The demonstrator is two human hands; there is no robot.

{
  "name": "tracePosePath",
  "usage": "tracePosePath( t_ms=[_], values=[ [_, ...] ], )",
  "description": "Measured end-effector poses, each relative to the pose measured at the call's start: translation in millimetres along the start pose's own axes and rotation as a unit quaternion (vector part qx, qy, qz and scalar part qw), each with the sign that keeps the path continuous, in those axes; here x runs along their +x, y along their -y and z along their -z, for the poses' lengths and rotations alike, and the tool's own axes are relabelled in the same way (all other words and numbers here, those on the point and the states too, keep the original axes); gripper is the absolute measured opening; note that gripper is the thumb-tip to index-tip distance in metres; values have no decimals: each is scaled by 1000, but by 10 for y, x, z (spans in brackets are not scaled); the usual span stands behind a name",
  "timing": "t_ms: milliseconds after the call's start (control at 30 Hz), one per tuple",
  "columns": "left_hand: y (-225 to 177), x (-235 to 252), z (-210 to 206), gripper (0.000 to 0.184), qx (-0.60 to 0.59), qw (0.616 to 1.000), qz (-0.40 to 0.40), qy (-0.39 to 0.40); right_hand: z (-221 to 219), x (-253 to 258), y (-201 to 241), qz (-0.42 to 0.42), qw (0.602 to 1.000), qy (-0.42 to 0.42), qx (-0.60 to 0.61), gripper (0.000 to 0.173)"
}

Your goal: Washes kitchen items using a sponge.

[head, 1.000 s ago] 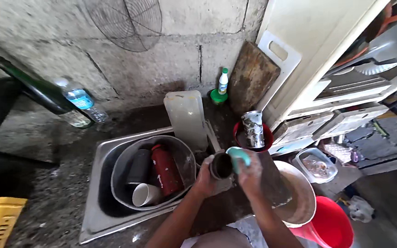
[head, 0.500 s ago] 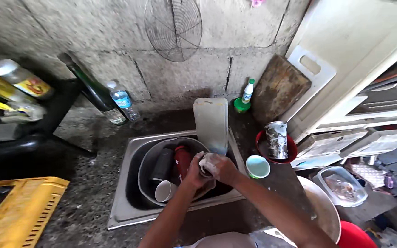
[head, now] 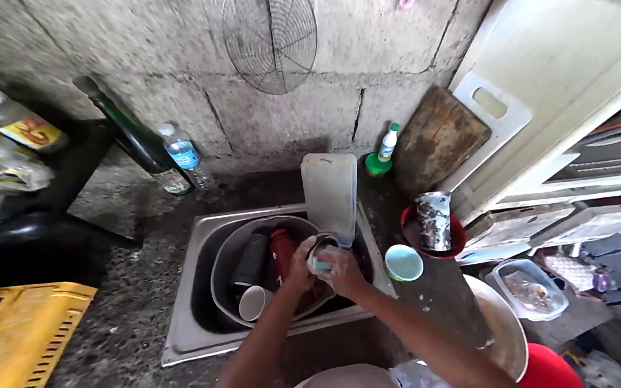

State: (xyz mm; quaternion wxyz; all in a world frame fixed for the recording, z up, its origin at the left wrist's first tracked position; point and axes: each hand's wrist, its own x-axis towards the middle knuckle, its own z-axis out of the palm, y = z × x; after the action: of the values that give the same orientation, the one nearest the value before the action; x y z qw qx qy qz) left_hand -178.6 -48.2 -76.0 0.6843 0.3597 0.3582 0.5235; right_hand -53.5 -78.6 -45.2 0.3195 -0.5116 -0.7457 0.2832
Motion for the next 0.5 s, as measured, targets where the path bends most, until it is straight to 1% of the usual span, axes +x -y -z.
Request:
tracePosePath(
  t_ms=[33, 67, 100, 133, 167, 200, 233, 267, 300, 333, 367, 400, 433, 500],
  values=[
    [-61, -1, 43, 40, 44, 999, 26, 4, 35, 2, -145, 109, 988, 11, -109, 15],
    [-113, 8, 67, 38, 84, 994, 66, 5, 113, 35, -269, 198, 962, 23, -187, 12],
    [-146, 23, 64, 38, 109, 988, 111, -2, 201, 89, -372, 265, 933, 33, -240, 12],
    [-154, 38, 45, 39, 120, 982, 145, -16, 249, 154, -473, 328, 902, 16, -281, 10],
    [-167, 53, 14, 40, 114, 979, 165, -36, 258, 216, -552, 374, 874, -19, -309, 9],
    [-190, 68, -29, 40, 107, 978, 171, -54, 248, 249, -581, 382, 869, -42, -312, 8],
    [-210, 78, -77, 40, 103, 979, 164, -68, 223, 233, -551, 345, 891, -46, -292, 7],
    [-216, 81, -127, 38, 105, 981, 143, -82, 175, 180, -470, 266, 929, -39, -255, 9],
    [-195, 85, -168, 35, 111, 983, 114, -97, 116, 116, -342, 147, 970, -19, -194, 16],
    [-152, 98, -181, 34, 117, 984, 85, -100, 78, 80, -183, 12, 995, 10, -102, 25],
    [-91, 118, -168, 34, 119, 986, 59, -96, 58, 74, -54, -97, 995, 14, 12, 29],
    [-22, 124, -149, 35, 118, 989, 38, -84, 49, 75, 45, -184, 974, -2, 134, 27],
    [38, 112, -138, 35, 118, 990, 22, -75, 46, 78, 102, -247, 935, -32, 254, 25],
    [89, 75, -80, 39, 138, 990, -10, -32, 119, 95, 128, -333, 829, -85, 442, 21]
  ],
)
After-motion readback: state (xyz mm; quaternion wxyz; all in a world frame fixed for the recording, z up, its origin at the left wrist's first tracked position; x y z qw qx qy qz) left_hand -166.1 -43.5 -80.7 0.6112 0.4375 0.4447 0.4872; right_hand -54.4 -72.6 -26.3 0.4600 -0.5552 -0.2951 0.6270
